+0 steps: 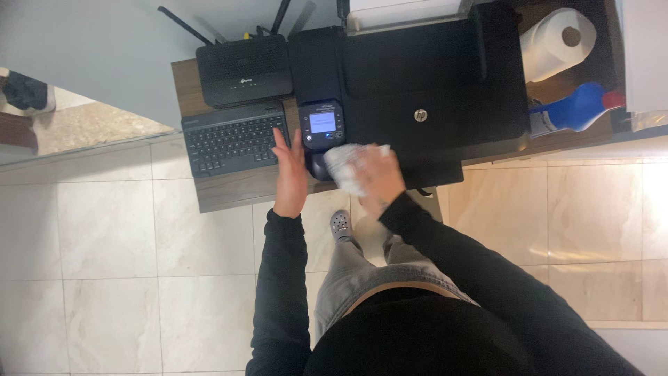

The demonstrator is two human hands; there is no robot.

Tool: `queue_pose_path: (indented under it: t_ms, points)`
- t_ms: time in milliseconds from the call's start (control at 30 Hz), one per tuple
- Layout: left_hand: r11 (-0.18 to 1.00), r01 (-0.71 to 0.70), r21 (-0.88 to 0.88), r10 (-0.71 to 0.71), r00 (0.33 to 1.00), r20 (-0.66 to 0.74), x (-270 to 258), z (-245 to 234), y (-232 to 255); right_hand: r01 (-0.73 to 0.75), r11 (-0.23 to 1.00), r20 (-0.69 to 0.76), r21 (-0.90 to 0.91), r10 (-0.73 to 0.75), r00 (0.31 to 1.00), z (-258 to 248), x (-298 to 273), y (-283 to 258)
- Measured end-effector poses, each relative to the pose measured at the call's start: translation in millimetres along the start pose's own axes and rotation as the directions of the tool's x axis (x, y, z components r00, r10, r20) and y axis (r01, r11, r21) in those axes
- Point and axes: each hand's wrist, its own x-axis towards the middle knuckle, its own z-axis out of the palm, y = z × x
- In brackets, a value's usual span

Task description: The person cleans the top surface of an HP printer with a cloth and cleaning liquid, then loads a sheet of paper into the scanner glass and closes the lid. They place another sheet into the output tray and interact with the printer's control panel.

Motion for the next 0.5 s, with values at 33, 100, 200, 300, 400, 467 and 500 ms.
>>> queue_pose_path:
  t_ms: [33,100,200,300,400,467,500]
  points:
    - [0.898,-0.053,0.438,0.051,0.999,0.016,-0.7,1.5,-1.9,0.037,0.999,-0.022,-0.006,-0.037,0.999,-2.0,11.5,-15.4]
    - [-0.241,-0.087,0.966,0.114,0.986,0.118,-1.5,2.8,-6.1,0.109,0.994,-0.064,-0.021,-0.11,0.992,-4.4,27.0,-41.2]
    - [-0.894,0.082,-0.441,-0.005,0.981,0.192,-2.2,1.8,-10.6,0.091,0.992,-0.065,0.089,-0.086,0.994,-3.1,41.5,-59.9]
    - [-0.874,0.089,-0.477,-0.033,0.97,0.242,-5.4,-2.2,-7.6,0.071,0.997,0.009,0.028,-0.071,0.997,-7.8,36.3,-51.8]
    - [-0.671,0.085,-0.736,-0.151,0.957,0.248,-12.2,-7.3,6.4,0.059,0.99,0.0,-0.127,-0.06,0.998,-16.7,23.0,-21.4]
    - [-0.354,0.045,-0.934,-0.292,0.944,0.156,-21.1,-10.8,20.2,-0.018,0.997,0.009,-0.076,0.019,1.0,-30.3,-7.4,10.2]
    - [-0.217,0.04,-0.975,-0.353,0.928,0.116,-24.0,-12.5,27.4,-0.056,0.997,0.012,-0.051,0.057,0.998,-37.2,-23.4,27.5]
